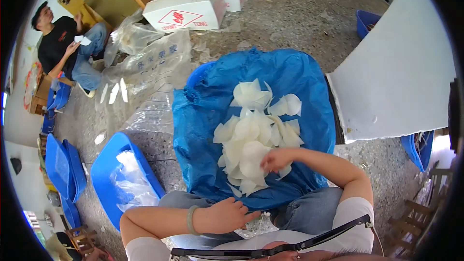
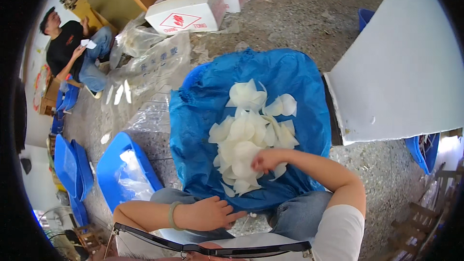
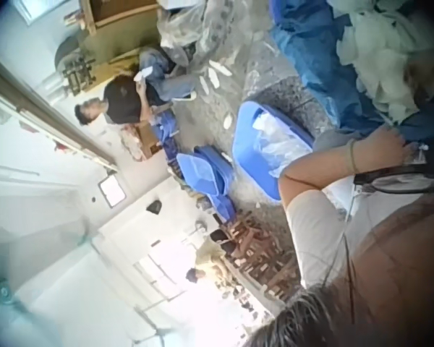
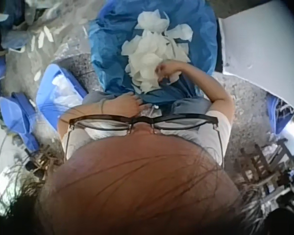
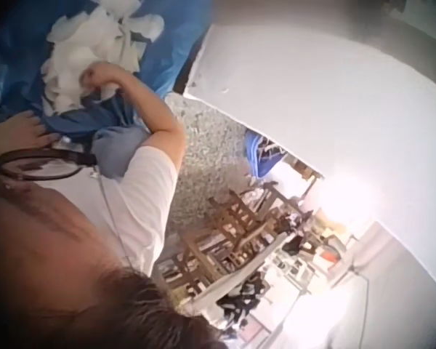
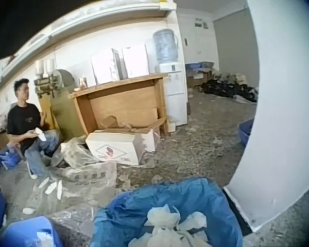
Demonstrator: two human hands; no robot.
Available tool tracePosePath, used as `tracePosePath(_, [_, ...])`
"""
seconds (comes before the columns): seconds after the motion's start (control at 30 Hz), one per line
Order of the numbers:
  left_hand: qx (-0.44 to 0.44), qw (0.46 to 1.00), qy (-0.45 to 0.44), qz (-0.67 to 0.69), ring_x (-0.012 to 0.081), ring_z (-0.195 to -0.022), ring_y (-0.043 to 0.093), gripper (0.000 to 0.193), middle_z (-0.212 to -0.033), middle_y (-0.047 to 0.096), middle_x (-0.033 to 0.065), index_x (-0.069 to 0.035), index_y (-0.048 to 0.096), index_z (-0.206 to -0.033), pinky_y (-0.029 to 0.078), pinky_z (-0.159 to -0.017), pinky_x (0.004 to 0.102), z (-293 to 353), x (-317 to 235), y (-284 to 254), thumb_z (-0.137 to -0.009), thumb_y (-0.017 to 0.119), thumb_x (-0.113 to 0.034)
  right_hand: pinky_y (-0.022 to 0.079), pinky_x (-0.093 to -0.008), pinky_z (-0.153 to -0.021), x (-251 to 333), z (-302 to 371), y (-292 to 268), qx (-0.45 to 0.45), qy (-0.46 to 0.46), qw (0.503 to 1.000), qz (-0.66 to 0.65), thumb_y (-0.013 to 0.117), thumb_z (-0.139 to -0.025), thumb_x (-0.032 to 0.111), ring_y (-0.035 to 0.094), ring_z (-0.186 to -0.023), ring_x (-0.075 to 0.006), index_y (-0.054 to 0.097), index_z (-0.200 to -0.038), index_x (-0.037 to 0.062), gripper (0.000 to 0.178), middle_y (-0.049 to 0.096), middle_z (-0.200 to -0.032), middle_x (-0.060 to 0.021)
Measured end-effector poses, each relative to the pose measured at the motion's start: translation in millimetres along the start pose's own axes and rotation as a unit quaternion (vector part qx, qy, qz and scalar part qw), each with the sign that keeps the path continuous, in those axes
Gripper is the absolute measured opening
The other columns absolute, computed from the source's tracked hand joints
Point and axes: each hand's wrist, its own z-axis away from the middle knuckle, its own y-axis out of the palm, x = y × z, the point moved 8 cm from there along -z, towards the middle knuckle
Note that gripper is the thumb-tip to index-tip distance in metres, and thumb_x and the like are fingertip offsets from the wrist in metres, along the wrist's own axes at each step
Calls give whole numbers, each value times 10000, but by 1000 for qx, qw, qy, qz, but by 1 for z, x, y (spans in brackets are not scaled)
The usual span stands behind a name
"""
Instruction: The person sorts white material pieces in a blue cloth, then moves to a workbench and applies black material pieces around a molded component by hand.
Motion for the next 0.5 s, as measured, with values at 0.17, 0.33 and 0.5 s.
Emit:
tracePosePath(0.17, [6, 1000, -5, 12, 203, -790, 576, 576, -812, 584, 41, -85, 445, -1340, 415, -657, 308, -2, 9, -2, -850, 579, -355, 509, -398, -716, -65, 38, -151, -440, 98, 871, 195, 568, -822, 212, 627, -795, -270, 626, -1035, 87, 254, 650, -928, -139])
tracePosePath(0.33, [27, 1000, -6, 10, 198, -777, 566, 575, -794, 572, 38, -89, 452, -1338, 410, -644, 309, 0, 16, 6, -848, 577, -361, 448, -415, -866, -70, 61, -205, -598, 159, 677, 399, 676, -736, 234, 488, -1102, -320, 565, -1128, 61, 442, 590, -1083, -118])
tracePosePath(0.5, [27, 999, -4, 39, 194, -761, 557, 583, -791, 567, 38, -89, 460, -1331, 405, -636, 307, 4, 15, 7, -836, 587, -369, 439, -420, -906, -59, 54, -203, -530, 274, 725, 344, 691, -730, 275, 503, -1121, -314, 555, -1103, 39, 462, 577, -1155, -126])
